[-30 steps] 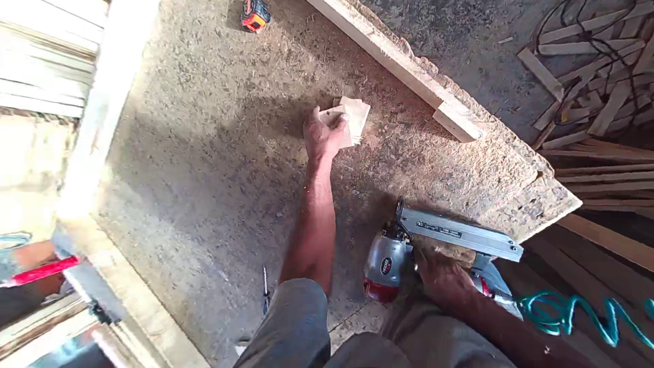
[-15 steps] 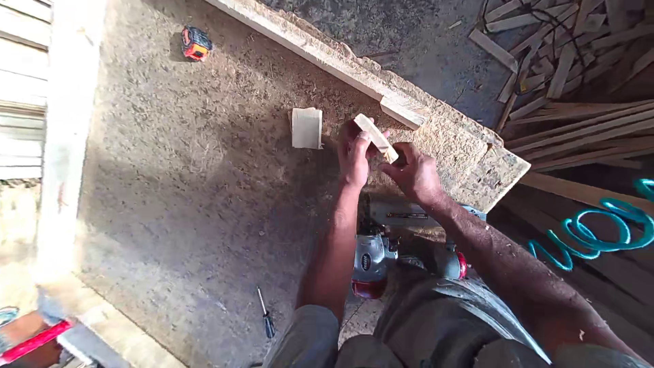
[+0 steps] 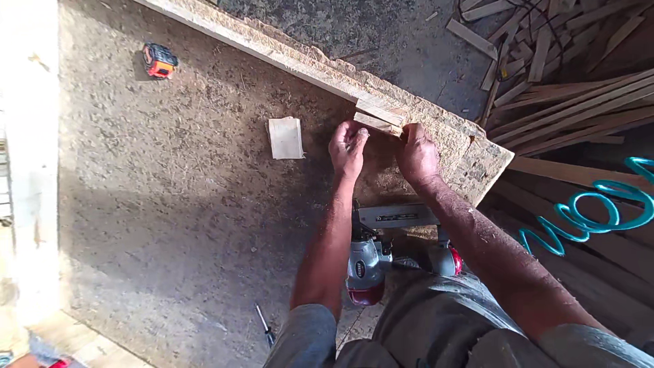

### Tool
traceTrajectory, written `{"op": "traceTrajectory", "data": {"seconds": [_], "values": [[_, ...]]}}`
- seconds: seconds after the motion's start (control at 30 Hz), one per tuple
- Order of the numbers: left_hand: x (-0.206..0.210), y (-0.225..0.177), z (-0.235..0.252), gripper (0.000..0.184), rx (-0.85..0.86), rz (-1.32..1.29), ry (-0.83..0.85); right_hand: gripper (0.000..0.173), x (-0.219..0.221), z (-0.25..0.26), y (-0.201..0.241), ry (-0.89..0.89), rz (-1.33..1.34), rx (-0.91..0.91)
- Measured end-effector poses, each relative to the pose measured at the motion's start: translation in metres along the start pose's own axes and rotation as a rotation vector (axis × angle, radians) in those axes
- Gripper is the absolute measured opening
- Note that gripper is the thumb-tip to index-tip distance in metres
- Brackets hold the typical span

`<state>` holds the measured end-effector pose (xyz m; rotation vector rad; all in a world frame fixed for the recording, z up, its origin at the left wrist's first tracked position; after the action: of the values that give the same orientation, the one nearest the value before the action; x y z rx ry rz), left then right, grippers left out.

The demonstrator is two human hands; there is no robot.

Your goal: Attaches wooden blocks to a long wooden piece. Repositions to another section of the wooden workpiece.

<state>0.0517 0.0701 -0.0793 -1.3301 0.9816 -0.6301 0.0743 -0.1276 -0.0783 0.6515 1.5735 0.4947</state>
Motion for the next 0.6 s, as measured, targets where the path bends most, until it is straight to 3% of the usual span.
{"op": "traceTrajectory", "data": {"seconds": [0.13, 0.43, 0.6], "values": [[0.001, 0.009, 0.004, 0.036, -0.018, 0.083, -0.037, 0.032, 0.003, 0.001, -0.005, -0.047, 0.050, -0.029], [0.002, 0.015, 0.017, 0.030, -0.021, 0.104, -0.048, 0.015, 0.000, -0.001, -0.013, -0.282, 0.311, -0.143], [0.004, 0.014, 0.018, 0.032, -0.010, 0.124, -0.038, 0.012, 0.000, -0.002, -0.016, -0.314, 0.376, -0.140]]}}
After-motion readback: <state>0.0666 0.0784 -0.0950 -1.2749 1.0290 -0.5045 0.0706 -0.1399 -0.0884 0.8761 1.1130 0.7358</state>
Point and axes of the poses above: each hand's wrist, its own z-axis towards the middle knuckle, its own x-axis out of the palm, y = z × x, the point moved 10 cm from there along z, towards the middle knuckle, and after that the axes turned 10 degrees about -y, right-handed, at the moved point
